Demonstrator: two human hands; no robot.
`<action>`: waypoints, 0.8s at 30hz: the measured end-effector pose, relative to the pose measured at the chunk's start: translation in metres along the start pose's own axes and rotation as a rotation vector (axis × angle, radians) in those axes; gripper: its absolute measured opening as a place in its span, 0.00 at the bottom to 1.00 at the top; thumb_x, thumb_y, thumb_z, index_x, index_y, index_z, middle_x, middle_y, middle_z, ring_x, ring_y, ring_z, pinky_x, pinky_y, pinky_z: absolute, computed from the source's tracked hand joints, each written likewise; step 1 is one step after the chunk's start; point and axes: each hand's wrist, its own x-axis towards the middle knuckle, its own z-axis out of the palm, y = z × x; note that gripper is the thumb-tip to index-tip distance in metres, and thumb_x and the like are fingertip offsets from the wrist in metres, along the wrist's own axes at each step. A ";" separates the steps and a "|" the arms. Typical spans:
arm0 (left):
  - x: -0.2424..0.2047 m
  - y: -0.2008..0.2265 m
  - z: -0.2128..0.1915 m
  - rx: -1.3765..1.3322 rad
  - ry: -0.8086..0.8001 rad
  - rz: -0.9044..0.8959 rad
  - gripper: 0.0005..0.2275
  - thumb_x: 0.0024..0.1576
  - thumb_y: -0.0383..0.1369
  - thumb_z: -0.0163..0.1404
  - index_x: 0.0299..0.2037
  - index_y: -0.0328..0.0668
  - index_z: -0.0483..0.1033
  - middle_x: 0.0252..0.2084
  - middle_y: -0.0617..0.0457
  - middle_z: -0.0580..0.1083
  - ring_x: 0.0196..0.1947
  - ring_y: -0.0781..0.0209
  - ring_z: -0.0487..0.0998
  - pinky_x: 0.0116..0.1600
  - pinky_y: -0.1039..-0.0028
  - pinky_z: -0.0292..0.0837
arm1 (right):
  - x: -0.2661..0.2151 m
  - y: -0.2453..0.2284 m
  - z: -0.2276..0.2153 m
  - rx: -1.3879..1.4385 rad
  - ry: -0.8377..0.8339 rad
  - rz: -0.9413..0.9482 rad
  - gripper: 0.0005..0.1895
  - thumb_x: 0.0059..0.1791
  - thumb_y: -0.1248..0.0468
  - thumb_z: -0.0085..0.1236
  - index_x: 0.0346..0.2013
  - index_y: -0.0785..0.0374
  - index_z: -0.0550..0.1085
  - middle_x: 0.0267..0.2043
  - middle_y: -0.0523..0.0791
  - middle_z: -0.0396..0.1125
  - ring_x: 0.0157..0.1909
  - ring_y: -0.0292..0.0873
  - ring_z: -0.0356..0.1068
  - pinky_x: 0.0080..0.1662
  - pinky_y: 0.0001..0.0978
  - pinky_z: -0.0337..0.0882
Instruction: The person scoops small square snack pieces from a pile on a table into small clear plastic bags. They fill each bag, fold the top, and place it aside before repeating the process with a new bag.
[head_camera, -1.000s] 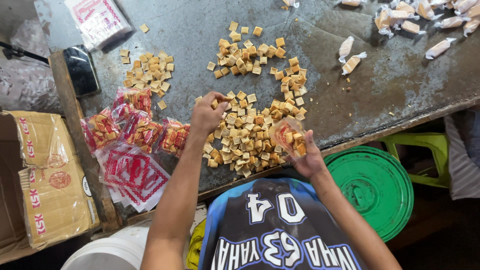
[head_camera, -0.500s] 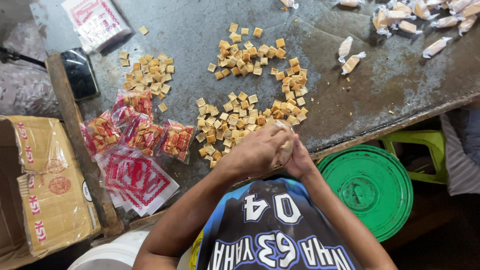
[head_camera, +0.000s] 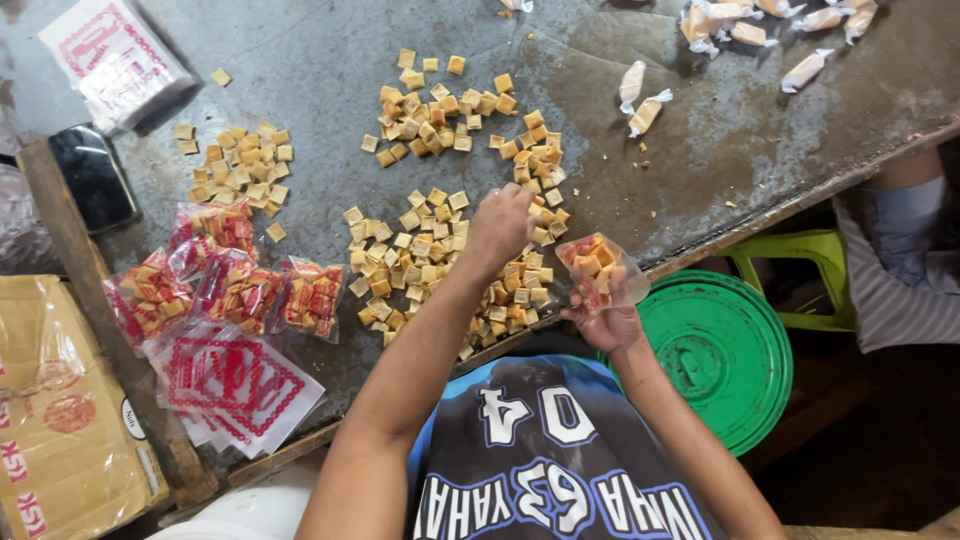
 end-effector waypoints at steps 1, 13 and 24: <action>-0.004 -0.003 0.005 -0.001 0.000 0.003 0.14 0.52 0.38 0.59 0.45 0.44 0.77 0.41 0.46 0.75 0.39 0.42 0.81 0.47 0.57 0.81 | -0.001 -0.002 -0.002 -0.001 0.001 -0.003 0.38 0.54 0.39 0.44 0.61 0.71 0.68 0.53 0.53 0.73 0.44 0.53 0.77 0.47 0.65 0.78; -0.072 -0.034 -0.092 -0.781 0.021 -0.519 0.12 0.47 0.30 0.63 0.42 0.52 0.82 0.37 0.54 0.79 0.36 0.65 0.80 0.44 0.73 0.78 | -0.001 -0.010 0.000 0.003 0.045 0.033 0.36 0.53 0.38 0.44 0.58 0.68 0.71 0.54 0.51 0.73 0.43 0.52 0.77 0.47 0.63 0.78; -0.065 -0.053 -0.026 -0.272 -0.068 -0.338 0.13 0.60 0.43 0.54 0.53 0.60 0.78 0.49 0.51 0.73 0.46 0.44 0.82 0.50 0.60 0.81 | 0.022 0.010 0.028 -0.024 0.024 0.098 0.37 0.54 0.38 0.43 0.56 0.70 0.72 0.51 0.53 0.74 0.43 0.51 0.77 0.48 0.61 0.79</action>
